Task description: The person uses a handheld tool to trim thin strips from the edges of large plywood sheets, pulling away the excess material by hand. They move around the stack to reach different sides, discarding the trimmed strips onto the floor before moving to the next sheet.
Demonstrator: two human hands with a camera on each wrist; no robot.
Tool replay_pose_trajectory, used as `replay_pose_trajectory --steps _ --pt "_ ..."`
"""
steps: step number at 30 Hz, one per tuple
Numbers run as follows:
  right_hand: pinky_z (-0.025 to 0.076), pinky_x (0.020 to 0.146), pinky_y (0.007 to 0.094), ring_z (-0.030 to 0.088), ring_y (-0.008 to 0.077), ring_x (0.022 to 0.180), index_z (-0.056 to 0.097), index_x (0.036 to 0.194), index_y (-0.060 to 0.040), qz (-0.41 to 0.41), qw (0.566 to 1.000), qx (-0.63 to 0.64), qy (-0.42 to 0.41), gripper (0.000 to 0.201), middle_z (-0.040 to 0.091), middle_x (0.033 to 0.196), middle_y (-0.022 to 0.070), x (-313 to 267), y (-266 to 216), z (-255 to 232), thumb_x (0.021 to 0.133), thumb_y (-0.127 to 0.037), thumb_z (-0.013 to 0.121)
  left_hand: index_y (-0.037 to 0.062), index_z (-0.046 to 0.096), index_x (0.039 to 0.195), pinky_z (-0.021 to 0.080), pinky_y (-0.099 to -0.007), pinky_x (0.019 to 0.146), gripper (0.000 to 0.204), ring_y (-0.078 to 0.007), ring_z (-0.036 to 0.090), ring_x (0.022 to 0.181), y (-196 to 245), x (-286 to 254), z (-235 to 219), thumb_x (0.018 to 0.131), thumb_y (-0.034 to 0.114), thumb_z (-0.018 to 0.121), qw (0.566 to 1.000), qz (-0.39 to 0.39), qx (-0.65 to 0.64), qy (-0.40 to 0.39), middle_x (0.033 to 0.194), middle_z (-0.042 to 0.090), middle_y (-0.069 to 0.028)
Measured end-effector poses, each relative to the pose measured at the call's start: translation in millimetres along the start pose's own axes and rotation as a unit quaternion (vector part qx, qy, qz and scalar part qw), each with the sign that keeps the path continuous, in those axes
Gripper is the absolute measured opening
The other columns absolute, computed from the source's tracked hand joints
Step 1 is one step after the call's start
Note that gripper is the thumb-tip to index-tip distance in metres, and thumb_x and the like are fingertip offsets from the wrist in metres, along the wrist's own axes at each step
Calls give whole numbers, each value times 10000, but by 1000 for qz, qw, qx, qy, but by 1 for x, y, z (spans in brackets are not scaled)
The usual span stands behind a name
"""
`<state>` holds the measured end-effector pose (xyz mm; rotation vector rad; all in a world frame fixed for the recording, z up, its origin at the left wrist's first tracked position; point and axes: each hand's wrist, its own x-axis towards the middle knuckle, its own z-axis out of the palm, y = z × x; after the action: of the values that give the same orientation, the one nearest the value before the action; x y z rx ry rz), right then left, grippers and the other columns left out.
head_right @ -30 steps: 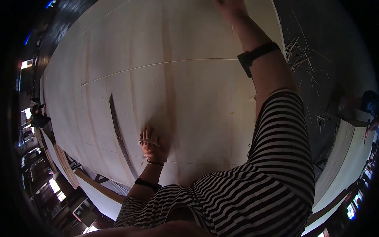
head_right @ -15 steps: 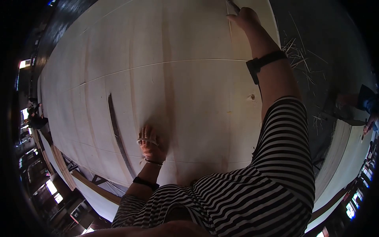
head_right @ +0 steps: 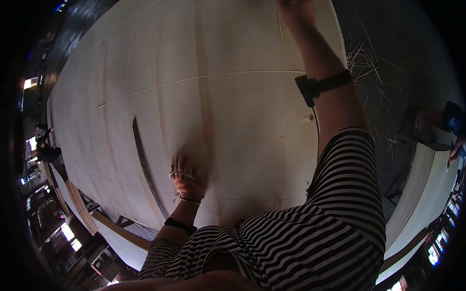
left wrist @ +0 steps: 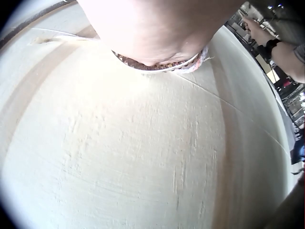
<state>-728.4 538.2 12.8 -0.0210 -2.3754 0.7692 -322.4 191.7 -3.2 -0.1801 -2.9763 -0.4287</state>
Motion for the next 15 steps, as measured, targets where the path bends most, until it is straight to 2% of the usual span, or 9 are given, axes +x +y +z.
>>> replay_pose_trajectory --steps 2,4,5,7,8,10,12,13,15 --pt "488 628 396 613 291 729 607 833 -112 -111 992 23 -53 285 620 795 62 -40 -42 7 727 -369 671 1 500 1064 372 -510 866 439 -420 454 1057 0 0 1 631 56 546 1000 -15 5 -21 1155 477 -217" --pt "493 706 422 602 322 804 597 876 -103 -248 945 50 -207 244 597 853 93 -71 -73 7 698 -256 662 -1 502 1060 374 -510 864 435 -420 457 1053 0 -1 1 631 58 546 1000 -13 7 -22 1154 478 -218" --pt "493 706 422 602 322 804 597 876 -103 -245 946 51 -206 244 597 853 93 -77 -68 13 698 -256 662 -3 504 1055 375 -510 862 432 -420 460 1049 0 -1 1 631 60 546 1000 -12 9 -21 1153 479 -220" --pt "496 683 422 595 312 767 587 872 -97 -340 913 -22 -226 271 575 826 90 -82 -57 27 659 -240 676 -4 505 1054 376 -510 860 430 -420 463 1046 0 0 1 632 65 545 1000 -3 10 -8 1152 479 -221" --pt "487 634 463 596 315 808 567 837 -136 -322 921 -78 -204 191 586 867 41 -68 -33 25 714 -262 639 -6 507 1053 378 -510 858 428 -420 466 1043 1 -1 1 633 70 543 1000 2 8 7 1152 479 -223" --pt "513 701 424 610 303 843 580 924 -107 -139 965 -150 -165 295 588 965 94 -48 15 16 738 -331 630 -6 508 1053 377 -512 861 427 -419 466 1045 1 4 -1 635 75 543 1000 1 11 -2 1154 479 -223" --pt "516 715 435 611 306 878 576 965 -115 57 960 -204 -183 336 585 1013 93 -28 39 -3 789 -401 584 -6 510 1053 376 -513 865 426 -419 465 1047 3 1 -3 637 81 542 1000 -8 11 -17 1156 478 -224" --pt "516 715 435 611 306 878 576 965 -115 55 960 -204 -185 336 585 1013 93 -30 39 -1 789 -401 584 -7 510 1054 375 -513 868 428 -419 464 1050 3 2 -3 636 83 540 1000 -7 2 -14 1158 477 -224" --pt "519 703 438 610 309 880 574 954 -111 37 982 -157 -94 345 580 1020 97 -39 24 -2 812 -426 560 -7 510 1055 374 -512 872 430 -419 462 1053 3 2 -2 636 84 538 1000 -2 -6 -13 1160 476 -224"
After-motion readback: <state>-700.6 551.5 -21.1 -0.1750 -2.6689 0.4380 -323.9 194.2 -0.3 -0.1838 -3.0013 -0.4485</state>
